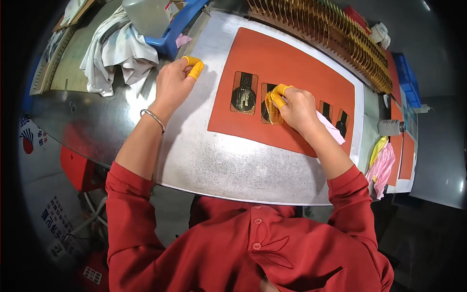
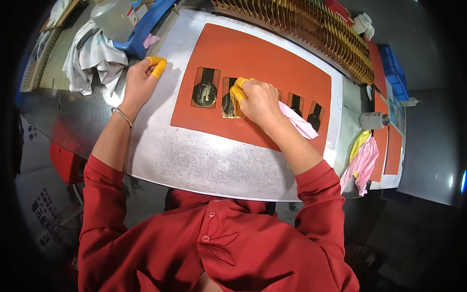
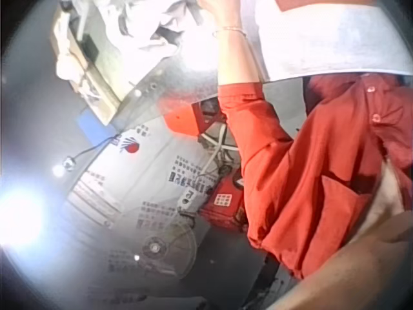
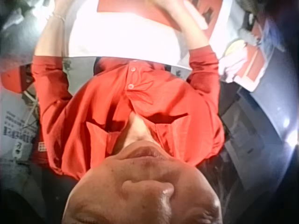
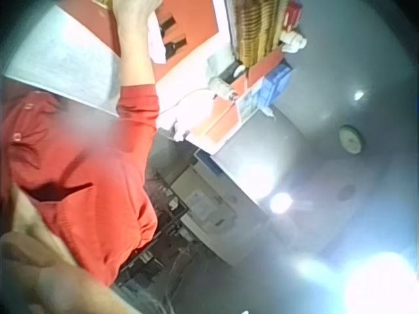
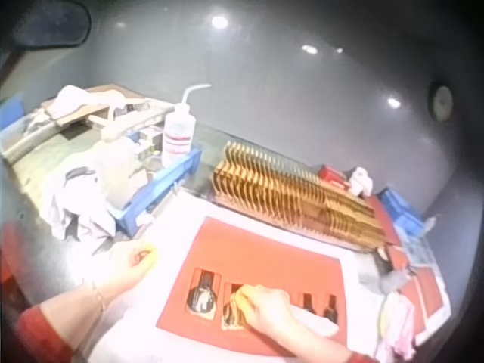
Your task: The person wipes four small dark decorative items arranged on a red mat using a yellow cloth and a pink cloth. They repeatedly rub each item, occasionally repositioning the mat and refilling the cloth with liquid from a squeeze bottle. The items remain on the mat throughout the process.
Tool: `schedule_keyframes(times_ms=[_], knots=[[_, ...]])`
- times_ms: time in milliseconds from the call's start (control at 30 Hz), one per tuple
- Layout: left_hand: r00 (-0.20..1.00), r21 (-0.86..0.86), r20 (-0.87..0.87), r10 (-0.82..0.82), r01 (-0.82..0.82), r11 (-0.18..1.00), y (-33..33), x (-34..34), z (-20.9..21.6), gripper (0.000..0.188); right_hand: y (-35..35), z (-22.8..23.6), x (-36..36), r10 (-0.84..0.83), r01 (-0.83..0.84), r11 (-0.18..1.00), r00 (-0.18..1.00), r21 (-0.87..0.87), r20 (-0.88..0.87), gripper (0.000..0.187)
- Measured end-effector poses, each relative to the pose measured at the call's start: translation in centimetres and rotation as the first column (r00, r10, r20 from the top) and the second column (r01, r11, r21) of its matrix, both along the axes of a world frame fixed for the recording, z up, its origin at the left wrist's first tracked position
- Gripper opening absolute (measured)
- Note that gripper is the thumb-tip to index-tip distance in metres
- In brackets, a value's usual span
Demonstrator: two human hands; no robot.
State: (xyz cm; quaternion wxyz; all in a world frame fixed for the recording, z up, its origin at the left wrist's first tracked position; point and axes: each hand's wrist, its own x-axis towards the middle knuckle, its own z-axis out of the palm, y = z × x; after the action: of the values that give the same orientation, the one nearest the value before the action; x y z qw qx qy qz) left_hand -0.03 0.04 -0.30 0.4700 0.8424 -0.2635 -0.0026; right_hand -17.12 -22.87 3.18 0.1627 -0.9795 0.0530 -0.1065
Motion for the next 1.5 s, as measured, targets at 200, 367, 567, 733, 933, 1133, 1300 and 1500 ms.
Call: schedule_keyframes(times_ms=[200, 367, 567, 733, 933, 1133, 1300, 1500], knots=[[0.999, 0.127, 0.039, -0.019, 0.014, 0.992, -0.1, -0.3, 1.0, 0.022, 0.2, -0.8, -1.3, 0.008, -0.010, 0.999, 0.999, -0.052, -0.043, 0.010], [0.998, 0.008, 0.069, -0.012, 0.012, 1.000, 0.2, -0.2, 0.7, 0.018, -0.1, -0.4, -0.9, 0.033, -0.033, 0.999, 0.999, -0.016, -0.017, 0.010], [0.997, 0.123, 0.070, -0.010, 0.001, 0.992, 0.0, 0.0, 0.8, 0.021, -0.7, -0.6, -0.3, -0.018, 0.019, 0.996, 1.000, -0.085, 0.012, 0.011], [0.998, 0.138, 0.067, 0.000, -0.009, 0.990, 0.1, -0.5, 1.1, 0.022, 0.3, -0.4, -2.5, 0.084, -0.085, 0.995, 0.996, -0.055, -0.007, 0.008], [0.995, 0.119, 0.093, -0.018, 0.006, 0.993, 0.2, -0.4, 1.1, 0.019, 0.2, 0.2, -3.1, 0.122, -0.125, 0.991, 0.991, -0.050, -0.053, 0.008], [0.997, 0.141, 0.074, -0.015, 0.005, 0.990, -0.2, -0.5, 1.3, 0.018, -0.4, 0.1, -2.8, 0.128, -0.128, 0.988, 0.992, -0.087, -0.012, 0.009], [0.999, 0.112, 0.036, -0.010, 0.005, 0.994, -0.1, -0.1, 0.5, 0.020, -0.3, 0.0, -2.9, 0.148, -0.147, 0.985, 0.989, -0.085, 0.005, 0.009], [0.996, 0.116, 0.094, 0.012, -0.022, 0.993, -0.2, -0.4, 0.7, 0.020, -0.5, 0.3, -2.0, 0.171, -0.172, 0.985, 0.983, -0.016, -0.067, 0.009]])
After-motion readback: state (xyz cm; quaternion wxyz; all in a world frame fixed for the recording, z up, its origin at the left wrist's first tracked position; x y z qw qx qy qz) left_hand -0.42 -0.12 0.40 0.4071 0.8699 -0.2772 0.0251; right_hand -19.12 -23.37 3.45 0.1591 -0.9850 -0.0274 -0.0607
